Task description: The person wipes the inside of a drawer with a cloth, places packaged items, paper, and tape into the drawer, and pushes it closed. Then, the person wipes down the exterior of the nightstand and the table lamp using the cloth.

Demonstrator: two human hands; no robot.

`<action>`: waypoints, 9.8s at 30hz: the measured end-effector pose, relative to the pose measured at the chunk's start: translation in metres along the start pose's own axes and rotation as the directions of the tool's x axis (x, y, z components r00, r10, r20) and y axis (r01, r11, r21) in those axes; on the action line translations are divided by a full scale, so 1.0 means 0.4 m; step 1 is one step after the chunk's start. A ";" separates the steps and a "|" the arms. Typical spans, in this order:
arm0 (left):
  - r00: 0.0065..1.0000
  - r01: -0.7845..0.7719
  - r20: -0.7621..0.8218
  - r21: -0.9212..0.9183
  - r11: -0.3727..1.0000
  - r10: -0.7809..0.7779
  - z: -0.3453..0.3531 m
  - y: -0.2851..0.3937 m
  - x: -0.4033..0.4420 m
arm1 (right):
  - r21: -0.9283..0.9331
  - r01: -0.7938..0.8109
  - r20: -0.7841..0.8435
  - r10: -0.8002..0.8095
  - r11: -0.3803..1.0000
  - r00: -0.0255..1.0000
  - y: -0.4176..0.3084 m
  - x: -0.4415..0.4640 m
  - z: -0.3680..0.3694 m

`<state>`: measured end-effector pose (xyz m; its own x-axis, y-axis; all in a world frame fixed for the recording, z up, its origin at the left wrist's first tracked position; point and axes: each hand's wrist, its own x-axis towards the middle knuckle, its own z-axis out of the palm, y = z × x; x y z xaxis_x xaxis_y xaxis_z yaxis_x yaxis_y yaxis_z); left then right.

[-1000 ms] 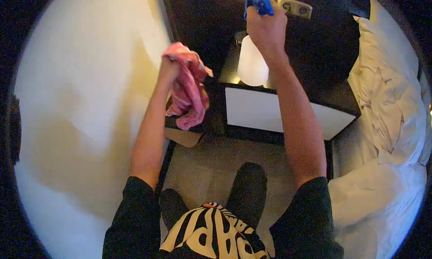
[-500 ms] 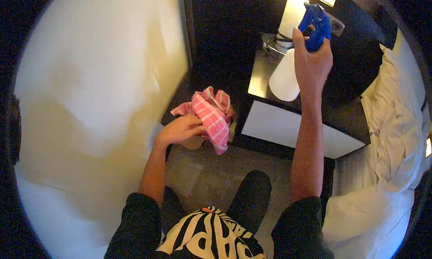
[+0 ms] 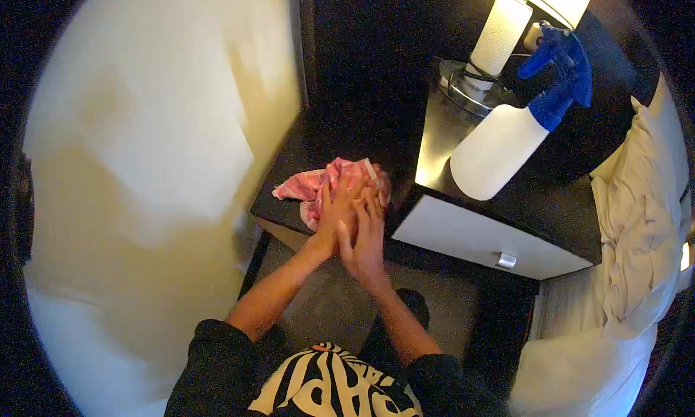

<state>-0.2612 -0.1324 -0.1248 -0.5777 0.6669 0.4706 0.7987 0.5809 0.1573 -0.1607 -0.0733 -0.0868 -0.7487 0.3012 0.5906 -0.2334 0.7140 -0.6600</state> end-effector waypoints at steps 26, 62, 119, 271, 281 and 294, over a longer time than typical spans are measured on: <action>0.996 -0.073 -0.055 0.063 0.995 0.077 0.318 -0.134 0.589 | -0.131 -0.390 0.036 0.397 0.912 0.917 0.031 0.086 0.064; 0.957 -0.057 -0.281 -0.439 0.897 -0.076 0.228 -0.134 0.488 | 0.026 -0.389 -0.086 0.390 0.921 0.917 0.060 0.080 0.076; 0.991 0.129 0.011 -0.304 0.944 -0.132 0.184 -0.199 0.466 | -0.017 -0.391 -0.002 0.391 0.920 0.920 0.049 0.081 0.067; 0.935 0.209 -0.224 -0.275 0.938 -0.274 0.294 -0.156 0.553 | -0.009 -0.336 -0.016 0.336 0.942 0.942 0.073 0.075 0.069; 0.884 0.461 0.031 -0.209 0.862 -0.466 0.123 -0.357 0.472 | -0.032 -0.371 -0.014 0.371 0.928 0.928 0.066 0.074 0.066; 0.820 0.566 -0.038 -0.096 0.819 -0.571 -0.071 -0.338 0.129 | -0.003 -0.349 -0.073 0.348 0.937 0.935 0.067 0.082 0.071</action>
<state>-0.3941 -0.1897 -0.0972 -0.9234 0.1976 0.3292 0.3435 0.8081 0.4785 -0.2091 -0.0622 -0.0981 -0.7354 0.5762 0.3566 0.0440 0.5657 -0.8234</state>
